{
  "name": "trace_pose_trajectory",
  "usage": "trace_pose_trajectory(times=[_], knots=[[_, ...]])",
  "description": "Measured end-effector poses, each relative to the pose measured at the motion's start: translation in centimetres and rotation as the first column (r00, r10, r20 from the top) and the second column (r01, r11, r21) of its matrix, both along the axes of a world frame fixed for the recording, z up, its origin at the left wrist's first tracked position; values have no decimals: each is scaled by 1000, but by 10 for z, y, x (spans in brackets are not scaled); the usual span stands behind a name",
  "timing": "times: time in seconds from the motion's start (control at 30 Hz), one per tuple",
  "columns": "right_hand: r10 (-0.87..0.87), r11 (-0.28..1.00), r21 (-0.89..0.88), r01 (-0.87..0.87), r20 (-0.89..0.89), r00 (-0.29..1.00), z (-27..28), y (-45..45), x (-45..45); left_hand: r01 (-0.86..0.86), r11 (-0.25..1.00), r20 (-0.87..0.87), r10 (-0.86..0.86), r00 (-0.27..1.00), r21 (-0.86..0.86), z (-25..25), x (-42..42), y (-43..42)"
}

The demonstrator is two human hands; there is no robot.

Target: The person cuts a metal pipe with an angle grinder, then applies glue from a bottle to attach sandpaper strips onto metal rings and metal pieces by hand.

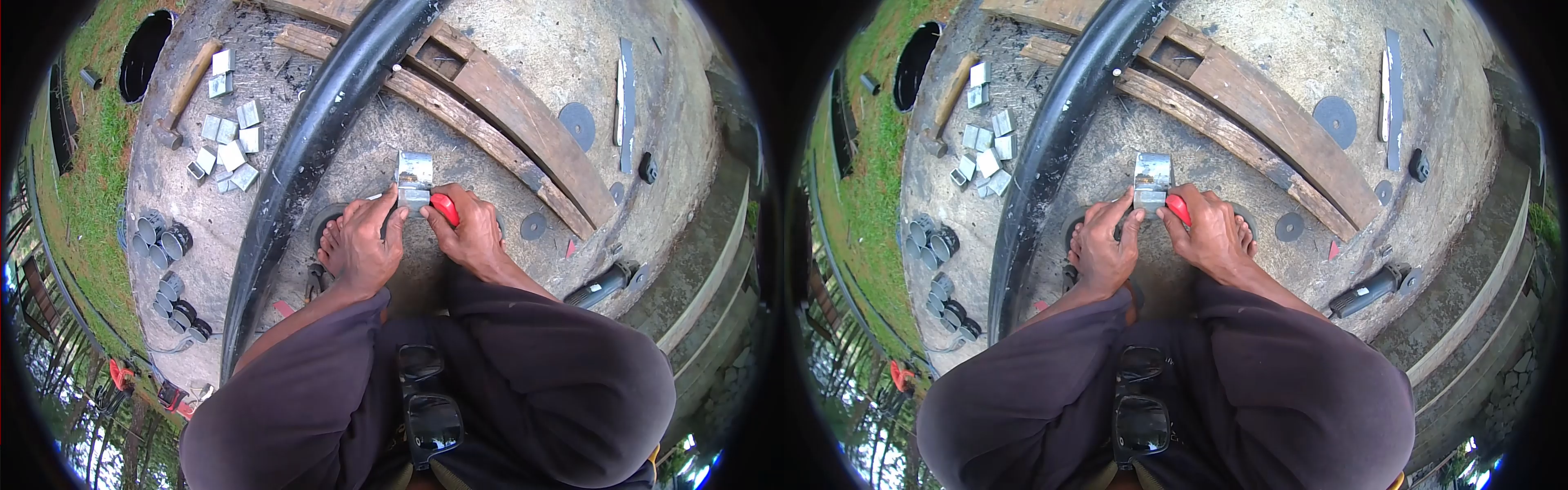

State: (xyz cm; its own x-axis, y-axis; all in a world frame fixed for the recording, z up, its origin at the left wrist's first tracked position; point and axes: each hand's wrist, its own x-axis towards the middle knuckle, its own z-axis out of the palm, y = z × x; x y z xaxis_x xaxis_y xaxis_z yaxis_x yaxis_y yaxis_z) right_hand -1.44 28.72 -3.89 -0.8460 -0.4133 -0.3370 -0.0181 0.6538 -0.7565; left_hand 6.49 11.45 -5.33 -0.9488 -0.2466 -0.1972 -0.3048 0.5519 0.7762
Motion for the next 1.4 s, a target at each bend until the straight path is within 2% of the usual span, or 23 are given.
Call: trace_pose_trajectory(times=[0.27,0.37,0.57,0.87,1.17,1.27,1.37,1.4], knots=[[6,1000,-6,-6,19,1000,1,-1,0,-68,997,128,64,990,24,7,-1,3],[16,999,38,-17,25,1000,-1,1,1,-111,992,115,103,988,65,0,0,3],[6,1000,11,-6,11,1000,-3,1,2,-148,986,26,147,989,73,-2,-3,7],[30,999,26,-29,-19,999,-4,1,0,-163,980,59,157,986,113,-1,-9,4],[127,981,150,-124,-6,992,0,6,-13,-151,981,77,142,987,126,0,-14,1],[50,999,20,-49,-63,997,9,8,-23,-126,987,54,121,991,102,2,-13,0],[53,998,-27,-55,-63,997,14,17,-36,-139,985,52,135,990,100,0,-12,1],[103,990,-82,-117,-156,982,13,19,-43,-133,986,59,128,990,101,1,-14,0]])
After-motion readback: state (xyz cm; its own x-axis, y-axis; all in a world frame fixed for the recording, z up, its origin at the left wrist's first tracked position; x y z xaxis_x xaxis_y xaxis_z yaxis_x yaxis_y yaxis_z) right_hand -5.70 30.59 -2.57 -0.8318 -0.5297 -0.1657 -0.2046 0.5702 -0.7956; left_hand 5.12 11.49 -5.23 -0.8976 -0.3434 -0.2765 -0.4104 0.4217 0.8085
